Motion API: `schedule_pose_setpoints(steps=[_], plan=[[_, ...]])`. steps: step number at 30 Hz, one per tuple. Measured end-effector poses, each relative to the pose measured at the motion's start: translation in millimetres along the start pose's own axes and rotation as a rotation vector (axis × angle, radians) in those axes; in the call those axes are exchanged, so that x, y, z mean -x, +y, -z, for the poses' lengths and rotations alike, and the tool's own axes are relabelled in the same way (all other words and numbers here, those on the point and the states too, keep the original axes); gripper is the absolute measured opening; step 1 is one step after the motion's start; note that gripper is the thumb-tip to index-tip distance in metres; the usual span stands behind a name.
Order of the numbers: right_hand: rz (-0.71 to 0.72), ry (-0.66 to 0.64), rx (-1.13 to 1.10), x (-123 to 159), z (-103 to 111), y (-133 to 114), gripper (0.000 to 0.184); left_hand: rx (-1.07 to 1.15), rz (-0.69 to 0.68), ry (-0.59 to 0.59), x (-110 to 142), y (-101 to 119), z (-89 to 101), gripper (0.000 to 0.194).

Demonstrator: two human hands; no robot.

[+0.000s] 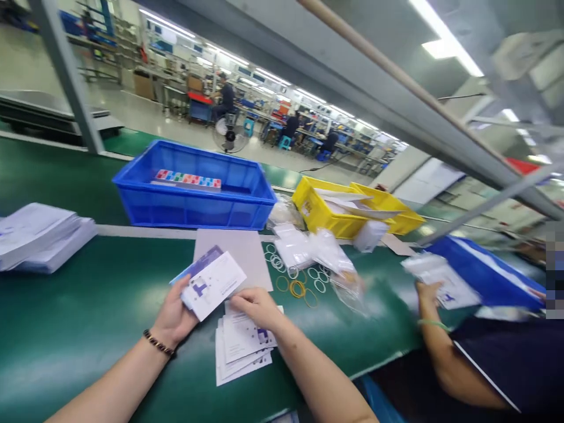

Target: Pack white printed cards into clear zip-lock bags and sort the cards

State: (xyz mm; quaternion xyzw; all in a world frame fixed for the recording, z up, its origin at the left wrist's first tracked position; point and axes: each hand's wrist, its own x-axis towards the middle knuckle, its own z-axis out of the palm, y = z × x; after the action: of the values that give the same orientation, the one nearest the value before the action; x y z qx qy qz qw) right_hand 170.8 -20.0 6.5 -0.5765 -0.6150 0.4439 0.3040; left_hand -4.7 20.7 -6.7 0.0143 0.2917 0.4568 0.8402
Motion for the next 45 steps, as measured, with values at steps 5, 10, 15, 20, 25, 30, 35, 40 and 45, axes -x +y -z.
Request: schedule_pose_setpoints(steps=[5, 10, 15, 20, 25, 30, 35, 40, 45], plan=[[-0.023, 0.293, -0.495, -9.5, -15.9, 1.7, 0.029, -0.119, -0.019, 0.019, -0.9, 1.8, 6.9, 0.048], [0.233, 0.477, -0.453, 1.9, 22.3, -16.1, 0.016, -0.109, -0.066, -0.119, -4.2, 3.8, 14.1, 0.045], [0.434, 0.219, 0.069, 14.7, 57.9, -29.9, 0.019, -0.116, -0.082, -0.081, -5.5, 4.9, 10.1, 0.054], [0.577, -0.011, 0.440, 10.7, 43.5, -21.2, 0.022, -0.080, -0.023, -0.134, -5.4, 3.4, 4.1, 0.043], [0.913, 0.261, 0.751, 4.3, 4.9, -7.9, 0.025, -0.039, 0.006, -0.200, -10.7, 0.0, 10.6, 0.037], [1.110, 0.301, 0.892, 0.7, -11.5, -5.6, 0.029, -0.035, 0.060, -0.212, -9.7, -3.9, 11.8, 0.033], [1.081, 0.377, 0.651, 17.8, 16.3, -23.1, 0.041, -0.032, 0.015, -0.190, -7.4, -2.0, 9.0, 0.050], [0.650, 0.042, 0.423, 24.5, 46.0, -29.4, 0.031, -0.075, 0.037, -0.178, -8.4, 1.2, 11.7, 0.050], [0.218, -0.007, 0.209, 2.8, 22.8, -4.7, 0.017, -0.046, 0.020, -0.118, -11.3, -1.5, 14.8, 0.041]])
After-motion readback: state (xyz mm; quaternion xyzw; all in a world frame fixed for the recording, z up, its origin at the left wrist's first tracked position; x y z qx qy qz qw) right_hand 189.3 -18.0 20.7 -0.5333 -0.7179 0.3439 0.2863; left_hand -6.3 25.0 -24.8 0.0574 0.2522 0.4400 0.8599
